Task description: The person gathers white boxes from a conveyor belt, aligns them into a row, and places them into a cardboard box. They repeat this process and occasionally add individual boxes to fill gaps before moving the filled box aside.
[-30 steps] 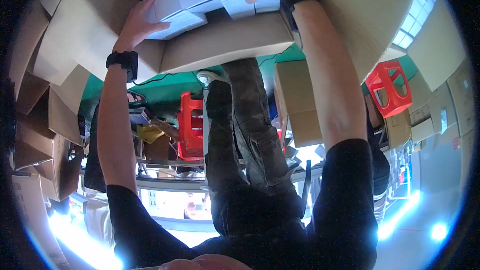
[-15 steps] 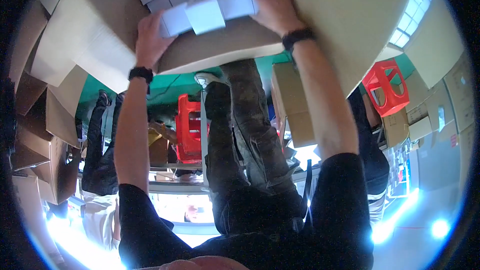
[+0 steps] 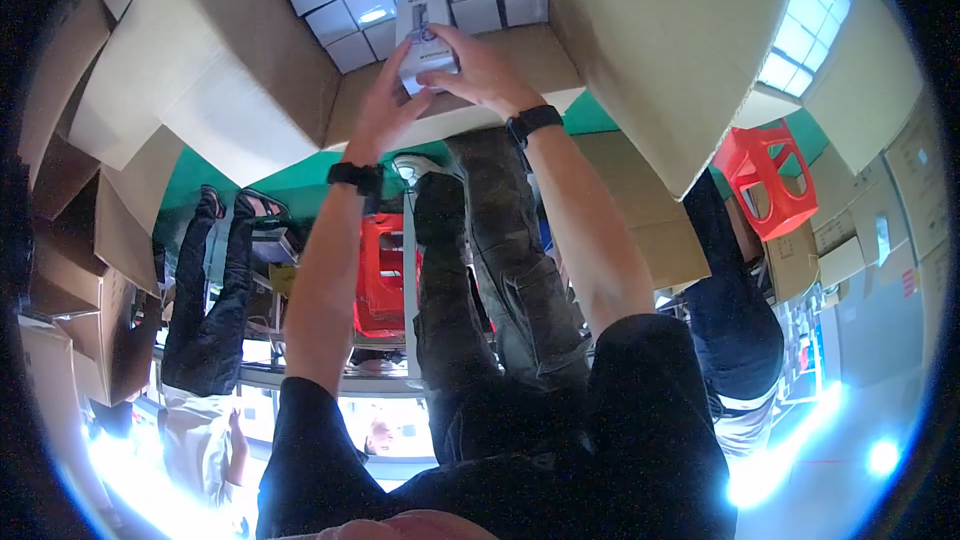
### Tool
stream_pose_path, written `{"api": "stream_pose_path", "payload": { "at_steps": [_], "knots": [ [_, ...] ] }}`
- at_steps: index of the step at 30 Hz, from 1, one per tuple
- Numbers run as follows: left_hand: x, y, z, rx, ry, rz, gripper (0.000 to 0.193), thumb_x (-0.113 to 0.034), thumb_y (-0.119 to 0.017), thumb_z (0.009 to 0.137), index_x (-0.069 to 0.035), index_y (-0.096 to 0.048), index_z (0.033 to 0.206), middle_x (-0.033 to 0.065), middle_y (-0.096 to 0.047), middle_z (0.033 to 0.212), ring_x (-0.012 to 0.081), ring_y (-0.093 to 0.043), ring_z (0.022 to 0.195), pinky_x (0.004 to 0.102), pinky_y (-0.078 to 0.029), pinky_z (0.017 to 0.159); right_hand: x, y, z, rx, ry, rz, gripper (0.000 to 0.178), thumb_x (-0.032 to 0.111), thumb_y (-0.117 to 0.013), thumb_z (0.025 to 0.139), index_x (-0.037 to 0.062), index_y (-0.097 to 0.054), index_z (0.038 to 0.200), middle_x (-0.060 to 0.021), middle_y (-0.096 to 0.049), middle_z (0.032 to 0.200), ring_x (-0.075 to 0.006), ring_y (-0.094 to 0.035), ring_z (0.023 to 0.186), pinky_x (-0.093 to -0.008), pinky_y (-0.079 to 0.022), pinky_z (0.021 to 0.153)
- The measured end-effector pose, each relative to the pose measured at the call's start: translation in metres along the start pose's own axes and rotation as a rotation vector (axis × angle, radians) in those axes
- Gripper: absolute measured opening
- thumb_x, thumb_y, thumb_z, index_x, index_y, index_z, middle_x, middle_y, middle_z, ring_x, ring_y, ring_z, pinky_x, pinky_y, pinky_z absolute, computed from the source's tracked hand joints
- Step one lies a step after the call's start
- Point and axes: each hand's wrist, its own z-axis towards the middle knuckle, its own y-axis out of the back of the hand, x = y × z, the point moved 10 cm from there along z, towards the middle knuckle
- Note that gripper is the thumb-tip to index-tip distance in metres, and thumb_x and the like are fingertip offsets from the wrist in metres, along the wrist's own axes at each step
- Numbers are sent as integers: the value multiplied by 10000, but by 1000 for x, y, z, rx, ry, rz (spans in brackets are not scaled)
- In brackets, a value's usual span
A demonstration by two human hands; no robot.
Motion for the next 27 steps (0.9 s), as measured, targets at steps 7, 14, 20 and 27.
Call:
{"api": "stream_pose_path", "payload": {
  "at_steps": [7, 14, 20, 27],
  "knots": [
    [5, 17, 10, -81, 279, 81, 495, -403, -669, 904, -96, -604, 1286, 123, -741, 965, 273, -726, 864, 362, -557, 787, 8, 2, 10, 90, -164, -210, 896, 661, -685, 805, 71, -449, 1438, -235, -637, 1241, -361, -640, 1095, -408, -507, 906],
    [14, 25, 3, -197, 343, 71, 463, -376, -654, 914, -86, -609, 1271, 153, -732, 951, 306, -719, 871, 389, -553, 794, 8, -6, 22, 161, -163, -278, 841, 577, -729, 823, 37, -477, 1416, -130, -644, 1127, -214, -594, 967, -342, -482, 843],
    [19, 8, 2, -305, 225, -101, 440, -310, -636, 925, -74, -579, 1292, 180, -715, 1036, 321, -703, 949, 391, -546, 817, -14, 12, 15, -52, -162, -292, 700, 465, -710, 879, 39, -496, 1392, -152, -655, 1144, -221, -639, 963, -346, -503, 822],
    [-5, 25, -59, -393, 208, 21, 333, -179, -560, 964, -60, -564, 1275, 194, -677, 1093, 373, -664, 966, 443, -532, 817, 14, 42, -42, -444, -268, -124, 385, 245, -596, 978, 76, -540, 1319, -157, -689, 1080, -278, -681, 928, -388, -528, 770]
  ]
}}
